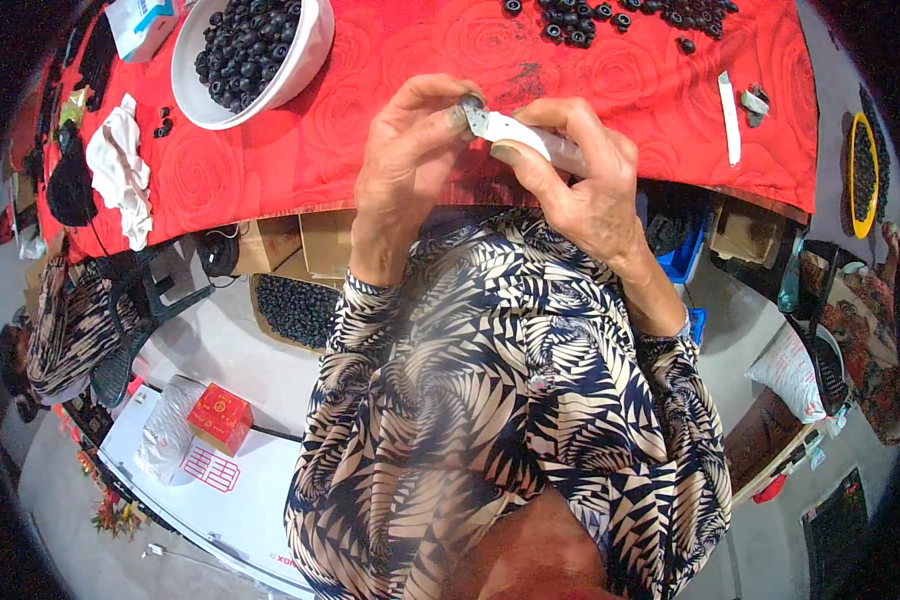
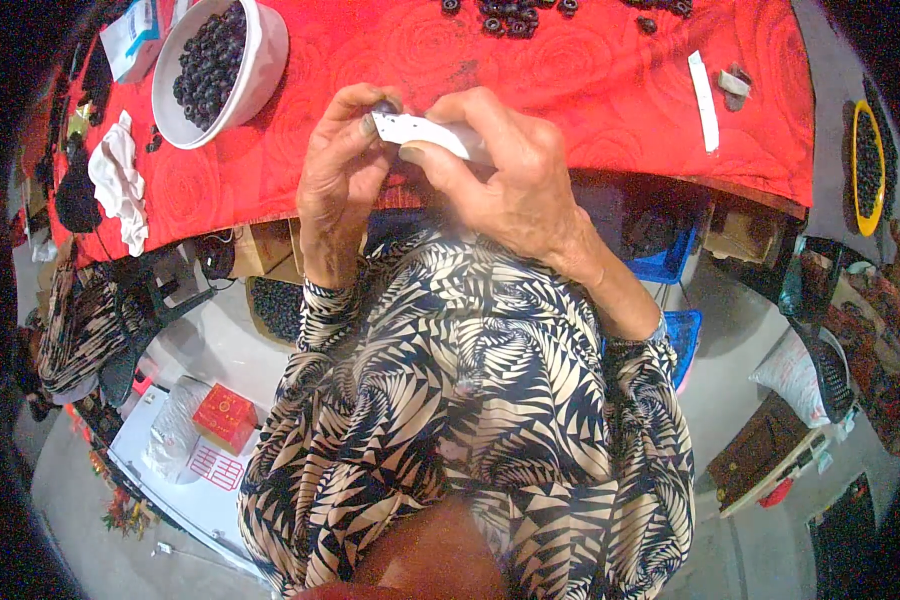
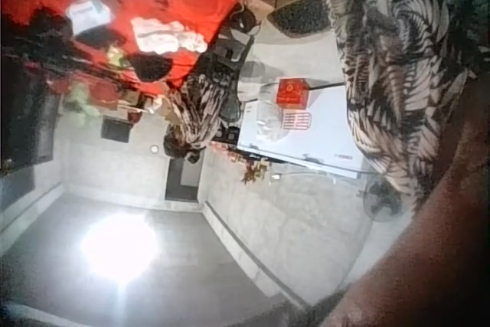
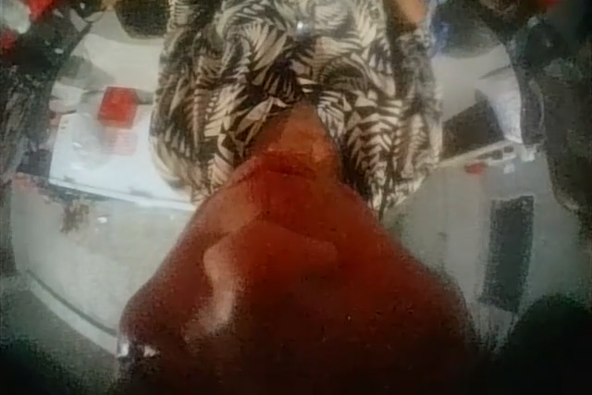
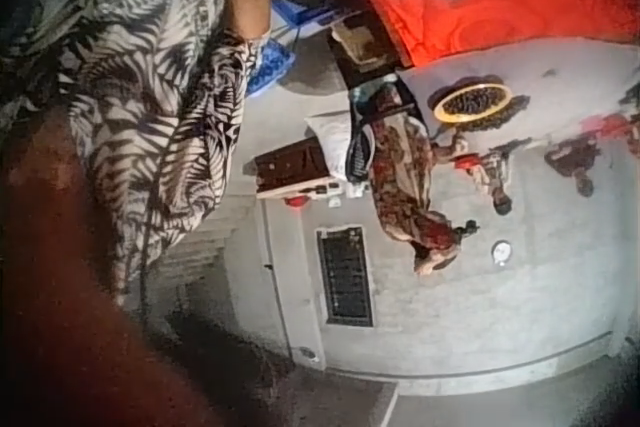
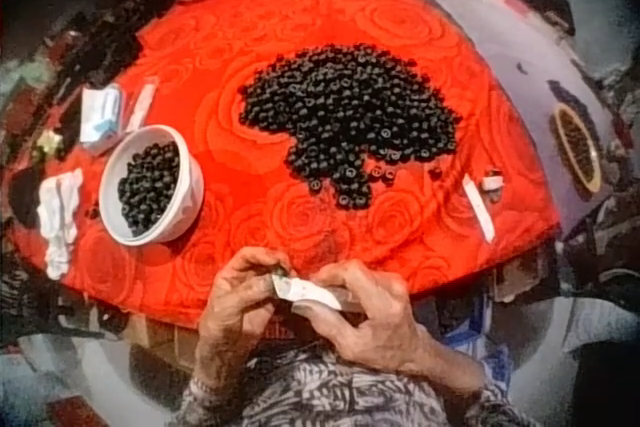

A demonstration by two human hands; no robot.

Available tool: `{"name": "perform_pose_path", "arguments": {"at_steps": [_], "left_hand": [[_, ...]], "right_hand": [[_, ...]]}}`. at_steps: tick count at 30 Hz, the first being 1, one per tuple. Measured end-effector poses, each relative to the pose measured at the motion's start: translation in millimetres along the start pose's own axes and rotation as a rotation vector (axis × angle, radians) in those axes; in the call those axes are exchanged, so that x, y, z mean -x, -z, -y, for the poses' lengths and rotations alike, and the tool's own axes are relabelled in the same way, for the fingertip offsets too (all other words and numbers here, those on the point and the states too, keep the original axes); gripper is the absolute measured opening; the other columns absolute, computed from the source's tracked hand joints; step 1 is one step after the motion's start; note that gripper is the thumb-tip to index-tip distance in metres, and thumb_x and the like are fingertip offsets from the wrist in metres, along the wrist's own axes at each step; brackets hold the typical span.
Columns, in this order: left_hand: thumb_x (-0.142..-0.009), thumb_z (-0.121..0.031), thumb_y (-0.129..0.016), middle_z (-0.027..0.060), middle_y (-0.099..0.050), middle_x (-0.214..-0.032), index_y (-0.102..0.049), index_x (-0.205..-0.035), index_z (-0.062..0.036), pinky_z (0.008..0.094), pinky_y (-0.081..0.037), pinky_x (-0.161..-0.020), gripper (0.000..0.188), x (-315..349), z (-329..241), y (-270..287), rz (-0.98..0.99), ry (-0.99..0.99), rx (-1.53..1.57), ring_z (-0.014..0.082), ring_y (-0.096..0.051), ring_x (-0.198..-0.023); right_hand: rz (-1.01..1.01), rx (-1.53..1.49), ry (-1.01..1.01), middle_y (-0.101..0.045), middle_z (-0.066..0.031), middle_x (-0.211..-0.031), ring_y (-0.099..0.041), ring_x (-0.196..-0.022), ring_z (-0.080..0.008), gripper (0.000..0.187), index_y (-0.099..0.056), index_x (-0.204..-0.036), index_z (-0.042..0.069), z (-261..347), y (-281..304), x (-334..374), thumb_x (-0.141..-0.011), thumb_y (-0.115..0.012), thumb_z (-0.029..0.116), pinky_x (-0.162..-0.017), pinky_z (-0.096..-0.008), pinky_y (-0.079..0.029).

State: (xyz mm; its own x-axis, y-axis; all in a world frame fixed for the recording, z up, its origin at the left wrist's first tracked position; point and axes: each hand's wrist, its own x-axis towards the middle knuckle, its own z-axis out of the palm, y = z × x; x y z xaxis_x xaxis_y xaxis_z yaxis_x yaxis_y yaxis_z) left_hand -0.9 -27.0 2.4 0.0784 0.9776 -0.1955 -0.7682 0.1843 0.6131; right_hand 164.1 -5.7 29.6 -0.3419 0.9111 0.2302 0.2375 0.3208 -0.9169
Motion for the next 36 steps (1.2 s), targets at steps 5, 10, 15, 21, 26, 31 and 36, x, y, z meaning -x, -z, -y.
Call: {"name": "perform_pose_path", "arguments": {"at_steps": [5,10,15,21,26,31,36], "left_hand": [[-0.08,-0.001,-0.056,0.0108,-0.057,-0.096,-0.054,-0.1,0.0005,0.0279,-0.043,-0.077,0.02,-1,1,1,-0.002,-0.003,-0.012,0.017,-0.054,-0.087],[-0.08,-0.001,-0.056,0.0107,-0.057,-0.097,-0.055,-0.099,0.0006,0.0281,-0.044,-0.079,0.02,-2,1,3,-0.013,0.003,-0.003,0.0173,-0.054,-0.089],[-0.08,-0.001,-0.057,0.0107,-0.057,-0.097,-0.055,-0.099,0.0006,0.0287,-0.044,-0.081,0.019,-2,2,4,-0.01,0.0,0.004,0.0175,-0.054,-0.09],[-0.08,-0.002,-0.056,0.01,-0.057,-0.096,-0.056,-0.098,0.0004,0.0278,-0.044,-0.079,0.018,-3,2,5,0.006,0.024,0.028,0.0165,-0.054,-0.088],[-0.082,-0.003,-0.055,0.0088,-0.057,-0.094,-0.056,-0.098,-0.0003,0.0242,-0.041,-0.07,0.016,-4,1,8,0.054,0.043,0.032,0.0121,-0.049,-0.074],[-0.083,-0.004,-0.054,0.0089,-0.057,-0.095,-0.055,-0.098,-0.0006,0.0223,-0.041,-0.069,0.016,-6,-2,9,0.112,0.061,0.033,0.0108,-0.048,-0.074],[-0.083,-0.005,-0.054,0.0095,-0.057,-0.096,-0.053,-0.098,-0.0004,0.019,-0.04,-0.062,0.016,-4,-5,6,0.05,0.076,-0.004,0.0093,-0.049,-0.073]], "right_hand": [[0.013,0.019,0.009,-0.062,-0.0122,-0.073,-0.064,-0.064,-0.0231,0.02,-0.055,-0.087,0.001,0,1,-1,-0.073,-0.065,0.009,-0.055,-0.0307,-0.051],[0.014,0.024,0.013,-0.062,-0.0125,-0.073,-0.064,-0.064,-0.0231,0.02,-0.055,-0.087,0.001,0,1,-2,-0.073,-0.066,0.009,-0.055,-0.0306,-0.051],[0.019,0.025,0.005,-0.062,-0.0124,-0.072,-0.064,-0.064,-0.0231,0.02,-0.055,-0.087,0.001,0,1,-2,-0.072,-0.066,0.009,-0.055,-0.0307,-0.051],[0.025,0.019,-0.002,-0.062,-0.0123,-0.072,-0.064,-0.064,-0.0231,0.02,-0.055,-0.086,0.001,-1,0,-2,-0.072,-0.066,0.01,-0.055,-0.0308,-0.05],[0.034,0.031,0.012,-0.062,-0.0121,-0.073,-0.064,-0.065,-0.023,0.021,-0.055,-0.087,0.001,-2,0,-2,-0.072,-0.067,0.01,-0.056,-0.0308,-0.05],[0.044,0.023,0.019,-0.062,-0.0123,-0.073,-0.064,-0.064,-0.023,0.02,-0.056,-0.086,0.001,0,2,-4,-0.072,-0.067,0.009,-0.055,-0.0308,-0.05],[0.081,0.015,0.002,-0.062,-0.0125,-0.073,-0.064,-0.064,-0.0226,0.019,-0.056,-0.085,0.0,0,4,-4,-0.072,-0.067,0.008,-0.054,-0.0307,-0.05]]}}
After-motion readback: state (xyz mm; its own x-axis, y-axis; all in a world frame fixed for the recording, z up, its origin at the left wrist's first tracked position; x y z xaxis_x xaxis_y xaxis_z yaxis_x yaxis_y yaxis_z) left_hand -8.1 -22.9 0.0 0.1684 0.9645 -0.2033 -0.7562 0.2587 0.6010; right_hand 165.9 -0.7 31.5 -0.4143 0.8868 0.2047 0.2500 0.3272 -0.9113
